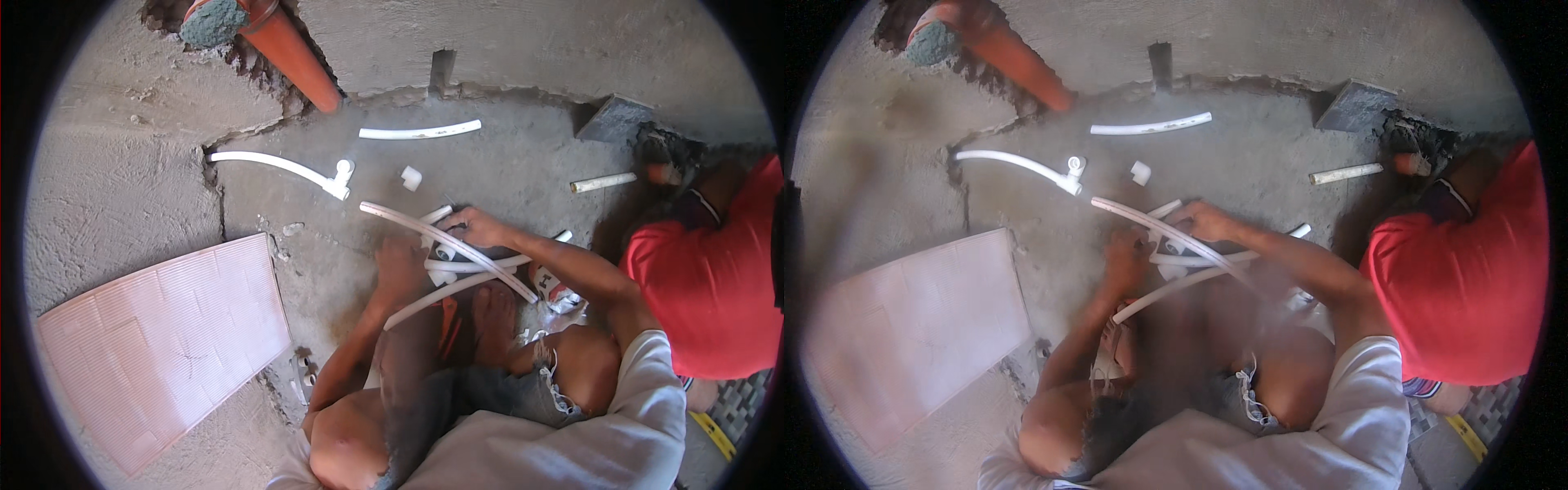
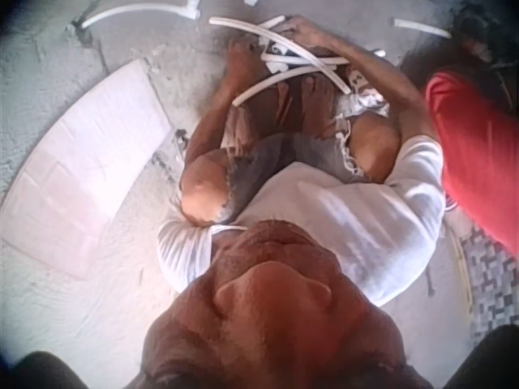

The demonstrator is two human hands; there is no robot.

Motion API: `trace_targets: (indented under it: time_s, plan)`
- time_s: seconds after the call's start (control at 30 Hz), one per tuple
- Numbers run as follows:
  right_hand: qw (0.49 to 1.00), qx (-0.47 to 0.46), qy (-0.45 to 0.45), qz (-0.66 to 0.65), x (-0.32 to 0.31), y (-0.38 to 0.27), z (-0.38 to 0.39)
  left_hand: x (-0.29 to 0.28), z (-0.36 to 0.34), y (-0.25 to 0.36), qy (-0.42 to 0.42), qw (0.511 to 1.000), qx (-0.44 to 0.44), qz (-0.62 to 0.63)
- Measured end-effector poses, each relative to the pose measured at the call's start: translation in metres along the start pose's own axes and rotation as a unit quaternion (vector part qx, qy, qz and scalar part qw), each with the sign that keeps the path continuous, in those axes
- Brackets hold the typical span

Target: Fitting and marking PVC pipes and connectors for an installation.

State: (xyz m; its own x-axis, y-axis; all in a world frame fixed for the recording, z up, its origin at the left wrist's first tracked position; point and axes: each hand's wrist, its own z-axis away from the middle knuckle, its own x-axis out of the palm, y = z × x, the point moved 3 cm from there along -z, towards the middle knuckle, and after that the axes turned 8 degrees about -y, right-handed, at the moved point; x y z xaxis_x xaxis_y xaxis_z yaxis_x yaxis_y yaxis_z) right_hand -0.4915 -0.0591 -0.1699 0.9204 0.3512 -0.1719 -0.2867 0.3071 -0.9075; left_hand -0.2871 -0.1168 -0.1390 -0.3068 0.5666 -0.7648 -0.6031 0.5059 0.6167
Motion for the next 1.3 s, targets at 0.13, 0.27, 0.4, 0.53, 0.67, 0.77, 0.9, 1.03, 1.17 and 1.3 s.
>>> trace_targets:
  time_s: [0.13,0.27,0.4,0.53,0.67,0.77,0.9,1.03,1.17,1.3]
  plan:
    - [0.999,0.030,-0.023,0.018,0.000,-0.007,0.002,-0.009,0.005,-0.015,-0.005,0.999,0.006,0.050]
    - [0.998,0.048,-0.025,0.033,-0.002,-0.012,0.002,-0.007,0.020,-0.009,0.107,0.992,0.057,0.031]
    - [0.999,0.036,0.008,0.012,-0.003,-0.005,0.001,-0.025,0.032,0.013,0.080,0.996,0.030,0.032]
    - [0.997,0.017,0.079,-0.007,-0.017,0.008,0.008,-0.059,0.020,0.019,0.150,0.977,0.061,0.137]
    - [0.993,0.007,0.118,0.002,-0.036,0.010,-0.006,-0.097,-0.039,0.006,0.047,0.965,-0.019,0.259]
    - [0.985,0.071,0.154,-0.020,-0.053,-0.003,-0.016,-0.098,-0.088,0.007,-0.025,0.964,-0.019,0.264]
    - [0.962,-0.017,0.162,-0.220,-0.066,-0.044,-0.036,-0.103,-0.147,0.018,-0.154,0.973,0.042,0.167]
    - [0.927,-0.027,0.186,-0.325,-0.078,-0.041,-0.043,-0.092,-0.185,0.031,-0.152,0.967,0.070,0.194]
    - [0.880,0.011,0.229,-0.416,-0.084,-0.032,-0.048,-0.074,-0.197,0.022,-0.108,0.973,0.119,0.164]
    - [0.856,0.015,0.260,-0.447,-0.094,-0.021,-0.051,-0.066,-0.196,0.033,-0.108,0.953,0.078,0.272]
